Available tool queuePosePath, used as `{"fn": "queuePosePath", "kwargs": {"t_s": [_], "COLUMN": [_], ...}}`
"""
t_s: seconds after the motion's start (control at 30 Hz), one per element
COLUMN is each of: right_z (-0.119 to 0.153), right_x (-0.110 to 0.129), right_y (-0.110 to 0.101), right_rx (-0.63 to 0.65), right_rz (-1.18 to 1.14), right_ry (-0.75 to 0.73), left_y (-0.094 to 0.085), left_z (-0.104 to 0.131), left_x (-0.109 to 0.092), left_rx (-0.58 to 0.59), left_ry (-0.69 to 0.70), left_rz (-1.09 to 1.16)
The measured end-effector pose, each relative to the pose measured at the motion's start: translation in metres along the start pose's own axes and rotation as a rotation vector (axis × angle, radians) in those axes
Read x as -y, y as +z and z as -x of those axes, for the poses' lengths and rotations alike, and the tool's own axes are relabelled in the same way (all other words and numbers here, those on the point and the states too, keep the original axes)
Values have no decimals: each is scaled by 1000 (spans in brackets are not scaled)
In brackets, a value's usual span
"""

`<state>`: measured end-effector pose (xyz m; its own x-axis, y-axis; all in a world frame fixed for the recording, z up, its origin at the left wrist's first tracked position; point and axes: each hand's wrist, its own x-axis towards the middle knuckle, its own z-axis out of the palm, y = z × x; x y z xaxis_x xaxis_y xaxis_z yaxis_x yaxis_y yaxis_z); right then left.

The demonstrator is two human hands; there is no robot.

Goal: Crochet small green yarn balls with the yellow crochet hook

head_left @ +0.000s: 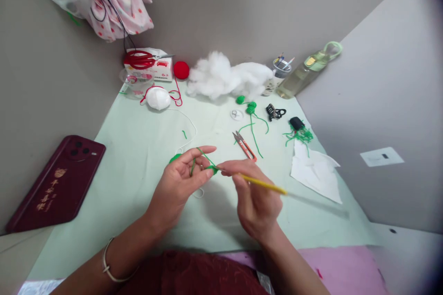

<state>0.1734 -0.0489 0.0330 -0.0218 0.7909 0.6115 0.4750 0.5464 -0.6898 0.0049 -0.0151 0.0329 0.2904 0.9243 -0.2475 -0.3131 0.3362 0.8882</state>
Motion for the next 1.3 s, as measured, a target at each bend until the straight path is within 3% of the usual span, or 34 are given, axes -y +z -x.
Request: {"fn": "queuePosePath", "kwargs": {"t_s": [0.1, 0.17, 0.3, 0.4, 0.5, 0.63, 0.7, 0.77, 0.9, 0.97, 1.13, 1.3], "right_z": [6, 8, 3, -4, -6, 0, 3, 3, -2, -4, -4, -6], "right_x": [-2, -4, -4, -4, -3, -3, -2, -3, -5, -6, -9, -15], "right_y": [7, 9, 6, 4, 6, 7, 6, 4, 1, 2, 4, 0], "right_rx": [-13, -51, -110, -138, -81, -65, -37, -51, -177, -163, -99, -100], "right_rz": [221, 241, -77, -397, -393, -74, 110, 133, -246, -401, -455, -604], "right_ry": [-221, -214, 50, 240, 281, 99, -53, -97, 185, 291, 377, 492], "left_y": [3, 4, 2, 2, 4, 7, 7, 6, 3, 3, 4, 1], "left_z": [1, 0, -2, -2, -2, 0, -1, -2, -5, -6, -4, -2], "left_x": [2, 0, -9, -11, -7, 0, 1, 0, -4, -4, 0, -4], "left_rx": [12, 59, 77, 83, 90, 50, 62, 95, 90, 84, 109, 106], "left_ry": [-45, -144, -268, -230, -144, -64, -138, -237, -244, -197, -107, -140], "left_rz": [77, 173, 309, 248, 142, 122, 180, 280, 379, 311, 96, 64]}}
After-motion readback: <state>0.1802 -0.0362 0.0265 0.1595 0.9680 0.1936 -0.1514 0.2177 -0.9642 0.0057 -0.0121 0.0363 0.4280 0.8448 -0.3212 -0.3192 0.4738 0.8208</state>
